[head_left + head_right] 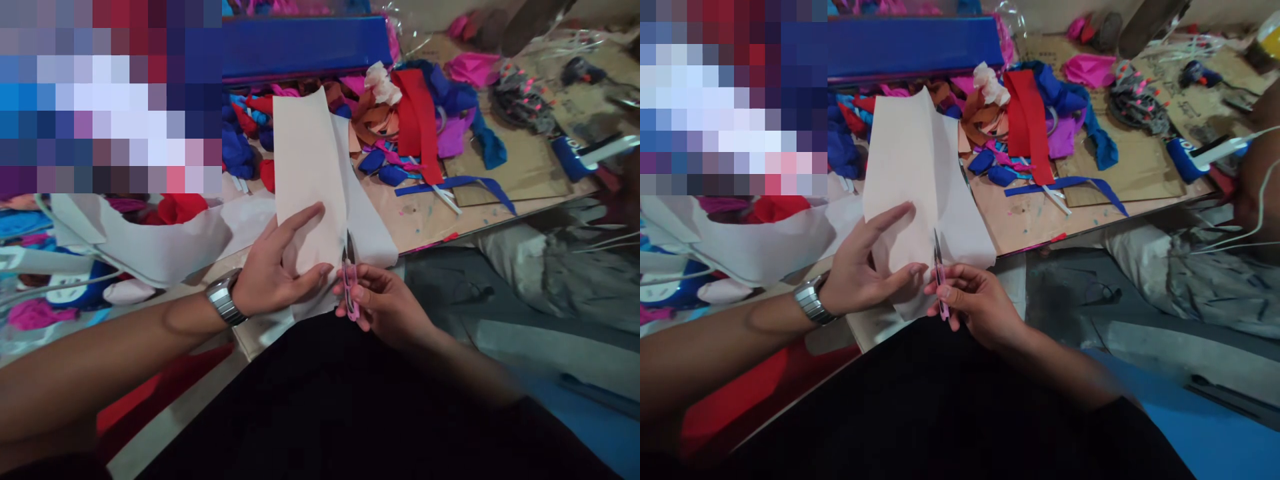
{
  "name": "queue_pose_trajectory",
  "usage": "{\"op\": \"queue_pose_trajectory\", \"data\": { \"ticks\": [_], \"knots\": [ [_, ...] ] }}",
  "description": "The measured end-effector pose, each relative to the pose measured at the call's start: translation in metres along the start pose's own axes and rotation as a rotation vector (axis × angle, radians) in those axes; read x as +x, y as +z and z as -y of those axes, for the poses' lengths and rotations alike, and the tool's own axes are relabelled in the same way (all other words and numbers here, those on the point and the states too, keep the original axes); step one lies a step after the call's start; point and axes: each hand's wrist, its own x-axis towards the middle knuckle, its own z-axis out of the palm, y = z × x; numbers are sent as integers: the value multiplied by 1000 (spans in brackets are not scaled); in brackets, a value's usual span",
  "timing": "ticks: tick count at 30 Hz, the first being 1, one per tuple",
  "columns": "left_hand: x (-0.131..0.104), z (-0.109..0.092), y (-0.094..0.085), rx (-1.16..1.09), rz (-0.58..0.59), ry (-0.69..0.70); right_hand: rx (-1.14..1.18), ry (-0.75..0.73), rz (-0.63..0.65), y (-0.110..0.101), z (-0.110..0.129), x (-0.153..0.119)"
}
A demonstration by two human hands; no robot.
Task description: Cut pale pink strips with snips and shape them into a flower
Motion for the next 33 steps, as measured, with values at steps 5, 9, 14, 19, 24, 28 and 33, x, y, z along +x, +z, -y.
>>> {"op": "queue_pose_trajectory", "data": {
  "ticks": [5, 9, 14, 19, 24, 28, 33],
  "knots": [
    [-1, 1, 1, 11, -10, -7, -11, 21, -3, 0, 1, 1],
    [-1, 1, 1, -1, -9, 1, -18, 26, -28, 0, 2, 1],
    [-1, 1, 1, -25, -6, 1, -7, 26, -39, 0, -1, 1],
    [-1, 1, 2, -21, -15, -6, -5, 23, -40, -1, -3, 2],
    [-2, 1, 2, -24, -19, -4, -1, 13, -37, -1, -3, 1],
    [-1, 1, 1, -15, -13, 7, 9, 22, -44, 1, -2, 0],
    [-1, 0, -2, -44, 3, 31, 13, 2, -31, 2, 3, -1]
  ]
}}
